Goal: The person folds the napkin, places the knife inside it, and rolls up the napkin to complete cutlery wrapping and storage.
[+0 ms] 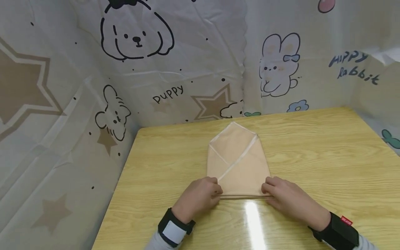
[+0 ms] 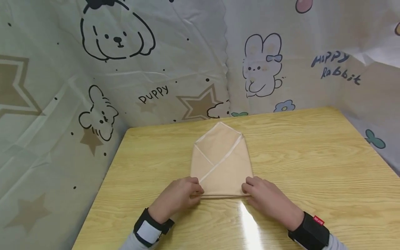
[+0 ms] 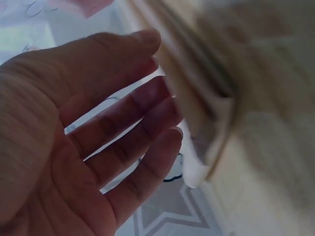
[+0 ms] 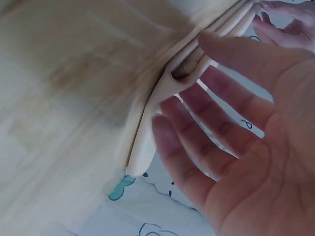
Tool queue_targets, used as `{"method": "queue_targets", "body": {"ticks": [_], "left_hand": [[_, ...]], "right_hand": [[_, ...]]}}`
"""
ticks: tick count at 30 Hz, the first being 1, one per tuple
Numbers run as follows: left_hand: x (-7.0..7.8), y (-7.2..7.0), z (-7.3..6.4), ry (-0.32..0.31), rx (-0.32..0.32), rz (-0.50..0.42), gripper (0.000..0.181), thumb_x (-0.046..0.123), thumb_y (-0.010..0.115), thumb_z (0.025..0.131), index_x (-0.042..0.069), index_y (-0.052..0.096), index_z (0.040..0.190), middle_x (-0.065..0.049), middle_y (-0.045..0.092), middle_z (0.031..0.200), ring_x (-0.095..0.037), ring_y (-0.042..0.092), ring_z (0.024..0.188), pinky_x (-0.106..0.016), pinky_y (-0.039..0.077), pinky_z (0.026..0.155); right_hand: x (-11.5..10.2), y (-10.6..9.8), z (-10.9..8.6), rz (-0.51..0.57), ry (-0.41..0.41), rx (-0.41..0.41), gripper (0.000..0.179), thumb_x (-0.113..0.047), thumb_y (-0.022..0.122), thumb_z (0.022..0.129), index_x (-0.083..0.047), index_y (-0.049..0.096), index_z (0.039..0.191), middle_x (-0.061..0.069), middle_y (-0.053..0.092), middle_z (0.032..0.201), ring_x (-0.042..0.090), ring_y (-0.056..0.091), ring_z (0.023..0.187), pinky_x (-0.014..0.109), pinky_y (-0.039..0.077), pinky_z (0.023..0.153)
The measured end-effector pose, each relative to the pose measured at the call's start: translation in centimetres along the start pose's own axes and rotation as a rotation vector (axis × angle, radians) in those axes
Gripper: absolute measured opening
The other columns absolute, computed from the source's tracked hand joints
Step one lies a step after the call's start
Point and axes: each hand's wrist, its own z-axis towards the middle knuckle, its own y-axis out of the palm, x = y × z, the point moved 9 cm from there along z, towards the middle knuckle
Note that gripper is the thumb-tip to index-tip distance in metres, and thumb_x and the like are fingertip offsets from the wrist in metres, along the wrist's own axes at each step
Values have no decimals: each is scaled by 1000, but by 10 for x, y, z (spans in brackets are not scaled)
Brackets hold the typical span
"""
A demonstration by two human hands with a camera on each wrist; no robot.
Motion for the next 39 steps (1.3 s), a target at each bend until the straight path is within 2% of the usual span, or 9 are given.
{"method": "queue_targets", "body": {"ticks": [8,11,17,20,23,26,31,35,39], "left_hand": [[9,15,7,59,-2,108,15,13,70,78,19,68,64,9,49,71,-7,42,62,-22,37,50],[11,18,11,62,1,142,14,13,70,78,18,66,65,9,50,71,-7,43,61,-23,38,49],[16,19,18,93,12,271,5,11,72,74,13,67,74,5,57,70,-10,52,61,-27,47,51],[19,18,21,101,24,327,4,9,71,75,10,68,77,1,60,70,-12,55,61,-28,49,50],[19,16,25,106,44,354,4,6,68,77,10,66,76,0,61,69,-13,56,60,-29,50,49],[14,16,29,99,47,314,9,6,67,74,13,62,70,2,60,65,-12,54,57,-30,49,48],[-2,18,35,40,-11,136,15,7,65,68,17,57,61,7,52,59,-7,43,53,-24,39,44],[-15,17,36,-42,-39,-2,12,8,64,71,17,63,63,6,51,63,-6,41,53,-20,34,43],[-23,14,38,-96,-13,-56,7,10,68,75,15,69,72,7,56,65,-5,45,53,-19,37,45]], "right_hand": [[-3,6,0,-117,2,30,16,-8,77,76,-13,64,85,-5,49,83,10,45,72,29,49,60],[-7,5,1,-162,-23,48,18,-2,76,73,-10,65,85,-2,49,85,12,42,70,29,49,60],[-16,5,9,-251,-82,113,33,8,70,64,-5,63,93,1,52,81,16,48,67,27,48,46],[-18,6,15,-284,-82,117,31,12,69,66,-6,60,90,1,48,76,17,46,62,25,41,39],[-15,7,20,-285,-59,80,27,14,67,70,-6,61,87,1,49,73,16,48,60,28,44,41],[-8,5,25,-223,-26,21,23,14,66,71,-6,63,82,1,52,70,15,50,58,29,45,45],[5,5,31,-64,-2,-76,16,6,67,77,-10,68,77,-2,49,68,7,45,57,24,40,48],[17,7,37,31,-3,-111,16,-1,67,82,-16,66,76,-6,44,68,5,36,57,21,33,51],[25,10,40,65,2,-107,13,-5,67,84,-16,62,83,-7,48,72,6,40,61,23,37,55]]}}
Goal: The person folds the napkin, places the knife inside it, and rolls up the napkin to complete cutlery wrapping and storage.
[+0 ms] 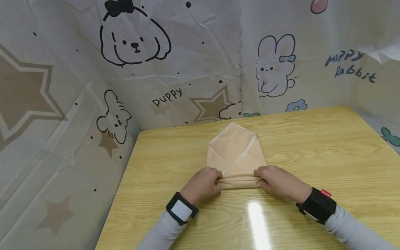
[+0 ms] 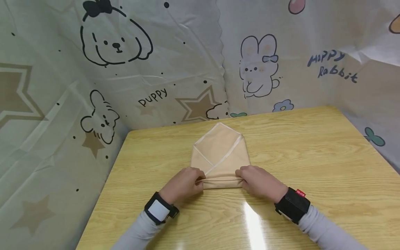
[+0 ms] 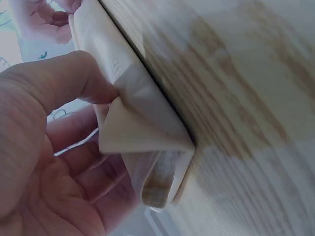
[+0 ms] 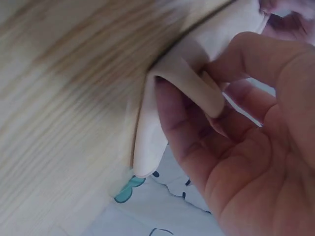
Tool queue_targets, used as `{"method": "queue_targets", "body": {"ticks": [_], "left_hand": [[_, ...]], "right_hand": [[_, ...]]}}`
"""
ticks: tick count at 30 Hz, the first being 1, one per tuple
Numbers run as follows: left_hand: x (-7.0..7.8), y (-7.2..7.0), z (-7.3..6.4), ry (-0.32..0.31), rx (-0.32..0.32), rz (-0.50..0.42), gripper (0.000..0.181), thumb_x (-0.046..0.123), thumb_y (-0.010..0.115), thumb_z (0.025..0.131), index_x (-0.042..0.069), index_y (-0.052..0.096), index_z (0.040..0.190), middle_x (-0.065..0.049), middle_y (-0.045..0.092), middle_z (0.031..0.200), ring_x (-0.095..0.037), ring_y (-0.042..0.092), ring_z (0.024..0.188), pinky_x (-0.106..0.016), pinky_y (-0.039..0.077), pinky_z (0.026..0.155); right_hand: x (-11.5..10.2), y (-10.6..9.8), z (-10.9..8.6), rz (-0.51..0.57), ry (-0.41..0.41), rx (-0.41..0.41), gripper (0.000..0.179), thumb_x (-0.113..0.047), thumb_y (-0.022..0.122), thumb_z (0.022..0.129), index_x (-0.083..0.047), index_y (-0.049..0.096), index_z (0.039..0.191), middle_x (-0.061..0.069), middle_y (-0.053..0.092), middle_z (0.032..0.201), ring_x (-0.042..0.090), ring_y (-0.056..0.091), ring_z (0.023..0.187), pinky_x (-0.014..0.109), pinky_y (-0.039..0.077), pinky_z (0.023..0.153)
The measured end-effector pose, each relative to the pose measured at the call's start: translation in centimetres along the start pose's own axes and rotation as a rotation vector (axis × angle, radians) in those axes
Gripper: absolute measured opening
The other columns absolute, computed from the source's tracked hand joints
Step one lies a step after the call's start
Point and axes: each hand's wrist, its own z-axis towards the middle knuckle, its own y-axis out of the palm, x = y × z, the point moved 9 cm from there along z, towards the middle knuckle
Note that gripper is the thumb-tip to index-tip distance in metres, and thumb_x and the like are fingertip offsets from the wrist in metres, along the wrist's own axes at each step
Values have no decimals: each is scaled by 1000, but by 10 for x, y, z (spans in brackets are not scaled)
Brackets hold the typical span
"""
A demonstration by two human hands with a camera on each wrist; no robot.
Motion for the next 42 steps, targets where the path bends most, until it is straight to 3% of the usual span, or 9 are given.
{"method": "queue_targets", "body": {"ticks": [6,11,14,19,22,27,30,35,42], "left_hand": [[0,-3,6,36,62,156,6,13,69,76,16,72,80,6,59,74,-7,51,64,-25,46,53],[1,-7,8,36,113,298,7,15,71,77,18,64,77,6,59,74,-13,52,66,-32,44,58],[5,-8,8,55,134,344,11,17,71,79,19,63,72,7,60,71,-14,51,64,-32,40,59],[22,-9,1,33,178,452,10,13,70,82,16,69,73,3,63,68,-14,57,59,-31,47,50],[37,-6,-8,-21,135,428,5,9,68,84,12,69,88,-3,59,78,-18,58,63,-32,50,47],[53,2,-15,-47,72,332,18,18,63,90,15,66,108,-5,52,90,-21,51,77,-32,49,58],[47,6,-11,-80,76,336,23,21,61,92,23,67,114,-3,53,93,-22,47,81,-37,46,63],[33,9,-4,-134,72,307,26,17,61,92,29,67,114,-2,55,91,-22,45,78,-39,43,59],[26,11,3,-122,4,291,26,13,60,93,28,68,113,-1,56,91,-20,46,78,-38,45,55]], "right_hand": [[-2,-5,1,-189,-21,119,20,3,60,83,-8,57,100,1,44,83,14,39,69,25,36,56],[-22,-11,1,-346,-42,236,21,10,64,80,-5,60,94,6,44,82,21,34,70,29,32,58],[-40,-7,-2,-340,-24,220,20,9,67,77,-4,66,92,6,51,82,20,40,69,29,40,56],[-49,4,-8,-306,74,167,27,0,71,77,-9,70,103,7,57,91,22,49,72,26,44,49],[-46,6,-8,-289,101,174,32,-1,72,77,-11,71,108,8,55,91,23,49,72,25,42,46],[-42,5,-4,-295,130,193,32,-2,72,75,-14,69,105,8,50,87,24,45,69,31,41,46],[-40,6,1,-317,144,192,29,-2,69,77,-15,66,102,8,48,86,24,45,69,35,41,46],[-36,9,10,-351,141,171,27,4,67,77,-13,63,98,6,50,81,23,47,67,35,41,42],[-32,9,17,-308,121,127,28,8,70,75,-8,66,97,7,54,81,22,48,64,30,41,41]]}}
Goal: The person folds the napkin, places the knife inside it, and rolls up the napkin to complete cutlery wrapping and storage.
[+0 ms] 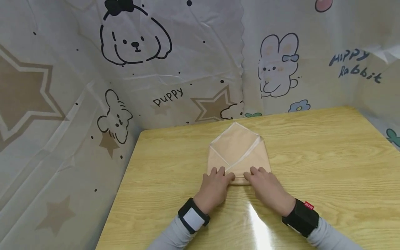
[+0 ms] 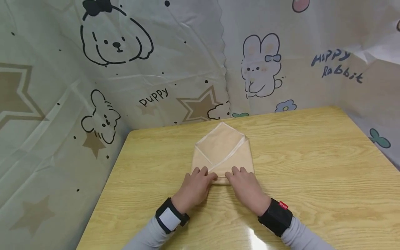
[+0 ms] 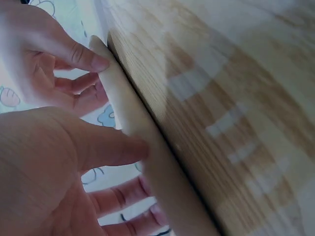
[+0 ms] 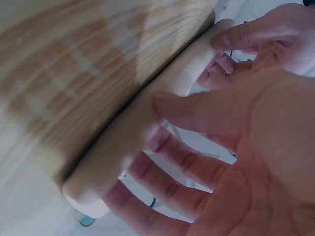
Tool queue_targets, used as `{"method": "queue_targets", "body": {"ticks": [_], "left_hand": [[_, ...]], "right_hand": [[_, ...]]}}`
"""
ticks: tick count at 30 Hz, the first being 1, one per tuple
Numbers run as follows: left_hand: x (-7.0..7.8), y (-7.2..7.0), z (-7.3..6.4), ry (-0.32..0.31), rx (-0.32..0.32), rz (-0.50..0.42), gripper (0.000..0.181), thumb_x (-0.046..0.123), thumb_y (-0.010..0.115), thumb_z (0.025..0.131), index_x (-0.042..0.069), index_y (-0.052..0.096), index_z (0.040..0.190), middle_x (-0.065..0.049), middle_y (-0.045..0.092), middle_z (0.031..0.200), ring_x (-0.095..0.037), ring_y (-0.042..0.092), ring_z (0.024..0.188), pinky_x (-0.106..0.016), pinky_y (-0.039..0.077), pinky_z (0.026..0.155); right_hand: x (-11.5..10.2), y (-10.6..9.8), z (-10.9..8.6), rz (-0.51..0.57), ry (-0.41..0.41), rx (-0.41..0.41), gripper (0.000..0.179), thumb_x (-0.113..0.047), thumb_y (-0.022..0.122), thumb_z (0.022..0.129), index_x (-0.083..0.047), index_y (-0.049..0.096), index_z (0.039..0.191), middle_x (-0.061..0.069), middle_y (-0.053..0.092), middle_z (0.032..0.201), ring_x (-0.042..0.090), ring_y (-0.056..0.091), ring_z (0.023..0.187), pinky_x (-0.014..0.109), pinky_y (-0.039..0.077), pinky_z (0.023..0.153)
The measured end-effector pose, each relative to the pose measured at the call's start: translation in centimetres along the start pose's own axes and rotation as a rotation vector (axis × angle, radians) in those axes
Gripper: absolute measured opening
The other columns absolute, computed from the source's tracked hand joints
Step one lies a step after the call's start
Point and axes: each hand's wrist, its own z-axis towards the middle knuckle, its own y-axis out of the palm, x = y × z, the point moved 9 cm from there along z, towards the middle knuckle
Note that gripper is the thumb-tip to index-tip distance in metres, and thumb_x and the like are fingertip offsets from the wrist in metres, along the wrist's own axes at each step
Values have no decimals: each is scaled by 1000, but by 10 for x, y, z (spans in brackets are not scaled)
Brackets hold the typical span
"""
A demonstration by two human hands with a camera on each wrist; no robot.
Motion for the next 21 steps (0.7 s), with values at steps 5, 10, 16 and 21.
{"method": "queue_targets", "body": {"ticks": [5,10,16,21], "left_hand": [[-12,2,12,1,-27,-158,20,15,61,93,23,73,107,3,58,86,-15,49,77,-31,41,53],[-28,3,22,-63,-43,-354,5,15,69,88,17,73,86,6,63,78,-10,53,69,-25,44,56],[-34,5,25,-99,-60,-397,9,16,70,87,16,74,79,4,61,77,-9,51,66,-25,44,56],[-36,0,26,-87,-15,-394,12,9,67,87,14,75,80,4,63,76,-8,53,67,-24,46,57]], "right_hand": [[12,1,2,94,29,12,25,10,66,79,-10,69,93,4,54,82,20,46,65,27,39,42],[22,4,3,154,32,13,25,8,65,80,-14,67,92,0,56,82,18,48,65,25,37,42],[28,3,5,177,59,40,20,0,71,81,-15,58,85,-2,55,74,16,47,61,25,34,42],[26,-2,6,108,80,86,22,2,66,83,-15,57,72,-2,49,68,16,38,58,26,32,45]]}}
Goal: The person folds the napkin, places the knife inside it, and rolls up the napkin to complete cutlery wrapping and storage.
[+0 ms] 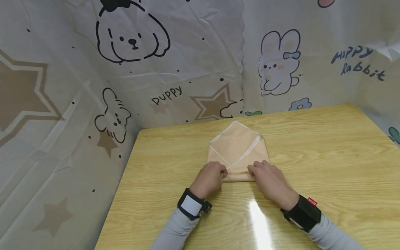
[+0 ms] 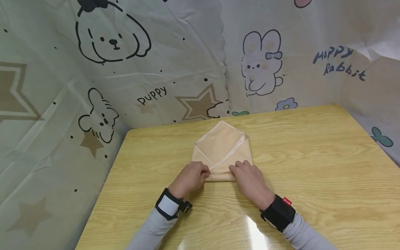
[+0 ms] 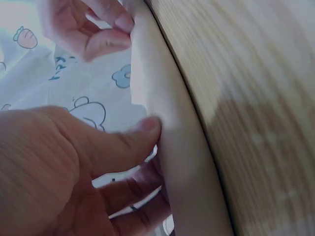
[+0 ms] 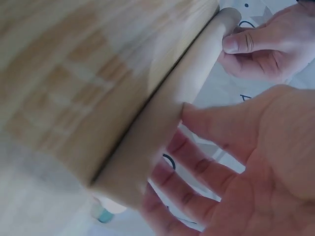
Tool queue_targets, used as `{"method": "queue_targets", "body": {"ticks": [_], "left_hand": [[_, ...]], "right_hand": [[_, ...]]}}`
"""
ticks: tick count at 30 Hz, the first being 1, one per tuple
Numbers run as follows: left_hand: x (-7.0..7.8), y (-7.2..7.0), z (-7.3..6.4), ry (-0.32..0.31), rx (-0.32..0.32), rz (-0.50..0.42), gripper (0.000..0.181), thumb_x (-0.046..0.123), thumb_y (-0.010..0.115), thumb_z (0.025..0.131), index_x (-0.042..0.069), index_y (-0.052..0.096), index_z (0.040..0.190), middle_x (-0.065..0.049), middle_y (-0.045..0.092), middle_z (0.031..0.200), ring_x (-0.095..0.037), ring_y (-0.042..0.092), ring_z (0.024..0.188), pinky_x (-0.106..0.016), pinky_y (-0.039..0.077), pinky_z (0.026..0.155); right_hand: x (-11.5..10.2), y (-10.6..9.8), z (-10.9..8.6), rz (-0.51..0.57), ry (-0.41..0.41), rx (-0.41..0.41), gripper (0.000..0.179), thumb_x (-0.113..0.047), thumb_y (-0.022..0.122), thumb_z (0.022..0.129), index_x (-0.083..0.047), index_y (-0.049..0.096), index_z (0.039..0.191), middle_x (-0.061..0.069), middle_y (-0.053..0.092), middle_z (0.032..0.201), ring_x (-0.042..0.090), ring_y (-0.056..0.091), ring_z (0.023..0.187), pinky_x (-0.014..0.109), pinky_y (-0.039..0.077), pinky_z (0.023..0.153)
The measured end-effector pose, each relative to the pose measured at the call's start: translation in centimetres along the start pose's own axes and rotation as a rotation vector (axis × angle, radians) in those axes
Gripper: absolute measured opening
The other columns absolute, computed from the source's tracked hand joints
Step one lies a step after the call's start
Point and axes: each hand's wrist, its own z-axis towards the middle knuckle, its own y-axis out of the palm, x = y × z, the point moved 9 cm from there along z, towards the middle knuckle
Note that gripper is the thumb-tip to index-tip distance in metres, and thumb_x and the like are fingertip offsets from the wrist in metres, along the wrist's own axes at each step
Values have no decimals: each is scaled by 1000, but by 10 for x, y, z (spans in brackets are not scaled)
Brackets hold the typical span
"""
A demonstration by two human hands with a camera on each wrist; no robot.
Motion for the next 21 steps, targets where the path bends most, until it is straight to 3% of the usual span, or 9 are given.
{"method": "queue_targets", "body": {"ticks": [4,6,12,17,21], "left_hand": [[-5,-1,1,-27,10,-23,12,9,70,84,17,69,75,6,60,71,-9,52,62,-24,41,52],[-5,-2,2,-18,18,20,13,12,73,82,18,68,72,5,57,70,-10,50,63,-24,39,50],[8,-8,1,91,75,180,13,15,74,79,19,70,67,6,57,72,-10,53,66,-26,43,51],[14,-5,0,173,46,232,5,14,75,71,18,71,71,6,57,75,-10,52,68,-27,46,54],[14,-2,2,221,62,253,12,9,72,70,18,69,64,6,53,71,-10,49,67,-26,43,53]], "right_hand": [[-3,-1,-3,0,33,-12,18,3,64,83,-14,68,76,-1,51,72,16,38,59,25,32,42],[-5,-1,-4,-5,44,-21,19,4,64,82,-13,72,82,0,53,76,15,40,60,25,34,39],[-6,1,-3,-47,29,-12,22,9,61,81,-10,71,83,3,57,76,18,45,59,29,38,37],[-3,1,-1,-45,31,-17,20,10,63,76,-10,68,80,3,55,73,18,47,57,30,39,37],[-4,1,0,-47,14,-14,20,10,63,76,-10,67,79,2,53,73,18,48,59,29,38,37]]}}
